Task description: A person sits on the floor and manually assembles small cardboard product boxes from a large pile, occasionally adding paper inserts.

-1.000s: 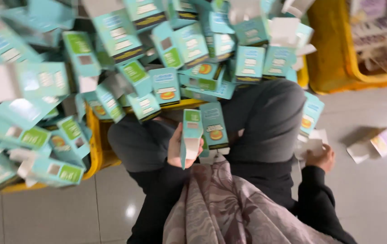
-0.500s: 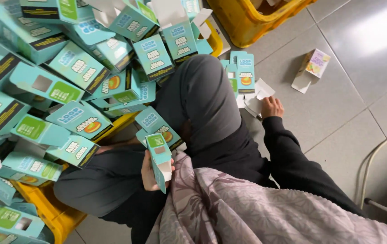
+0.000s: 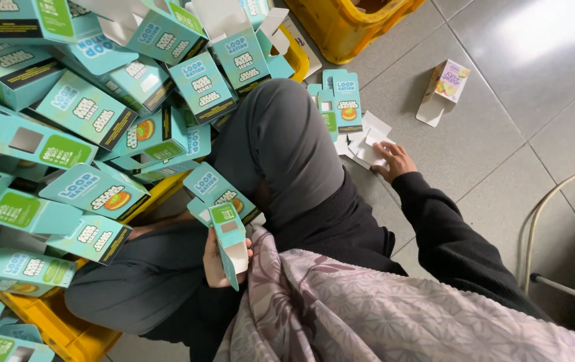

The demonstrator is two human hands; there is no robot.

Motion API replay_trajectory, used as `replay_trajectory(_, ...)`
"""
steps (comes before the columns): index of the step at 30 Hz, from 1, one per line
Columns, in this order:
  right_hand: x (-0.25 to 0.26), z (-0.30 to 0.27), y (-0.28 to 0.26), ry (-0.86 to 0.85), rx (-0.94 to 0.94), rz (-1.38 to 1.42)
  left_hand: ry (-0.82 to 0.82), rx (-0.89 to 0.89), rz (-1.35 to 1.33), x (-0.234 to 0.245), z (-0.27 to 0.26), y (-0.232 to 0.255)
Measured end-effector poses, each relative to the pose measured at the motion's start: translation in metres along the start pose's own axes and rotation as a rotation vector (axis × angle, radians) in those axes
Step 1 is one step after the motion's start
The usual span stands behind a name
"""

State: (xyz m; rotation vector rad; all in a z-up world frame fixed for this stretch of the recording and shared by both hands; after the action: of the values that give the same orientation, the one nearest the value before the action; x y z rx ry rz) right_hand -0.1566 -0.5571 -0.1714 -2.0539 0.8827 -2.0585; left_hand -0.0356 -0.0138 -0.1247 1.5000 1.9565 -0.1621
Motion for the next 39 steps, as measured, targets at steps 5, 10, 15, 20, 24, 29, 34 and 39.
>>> replay_trajectory(5,0.000,0.014,0.024,0.007,-0.136,0.116,-0.015,-0.021,-0.051,0.007,0.001,-0.004)
replay_trajectory(10,0.020,0.031,0.018,0.127,-0.172,0.278,-0.086,-0.030,-0.071,0.014,0.005,-0.002)
replay_trajectory(15,0.033,0.057,0.006,0.258,-0.143,0.550,-0.168,0.065,-0.122,0.009,0.004,-0.003)
replay_trajectory(20,0.053,0.081,-0.055,0.350,-0.005,0.656,-0.176,0.036,-0.331,-0.033,-0.026,0.023)
replay_trajectory(24,0.105,0.104,-0.156,0.429,0.255,0.733,-0.217,0.042,-0.439,-0.046,-0.031,0.037)
replay_trajectory(29,0.159,0.084,-0.312,0.186,0.450,0.957,-0.712,-0.174,-0.596,-0.095,-0.064,0.057)
replay_trajectory(34,0.175,0.053,-0.418,0.002,0.858,0.705,-0.551,-0.294,-0.648,-0.120,-0.066,0.076)
replay_trajectory(39,0.168,0.035,-0.509,0.077,1.478,0.245,-0.433,-0.156,-0.821,-0.151,-0.105,0.093)
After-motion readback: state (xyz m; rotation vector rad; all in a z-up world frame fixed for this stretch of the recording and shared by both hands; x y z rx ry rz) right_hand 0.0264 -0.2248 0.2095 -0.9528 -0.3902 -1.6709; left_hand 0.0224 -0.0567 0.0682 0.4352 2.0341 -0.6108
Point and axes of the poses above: each hand's wrist, its own z-axis towards the middle knuckle, its own x-axis out of the back of the hand, y = z × x, the point moved 1 cm from there along z, towards the middle knuckle, and after that the axes turned 12 degrees about z, right-handed, at the moved point
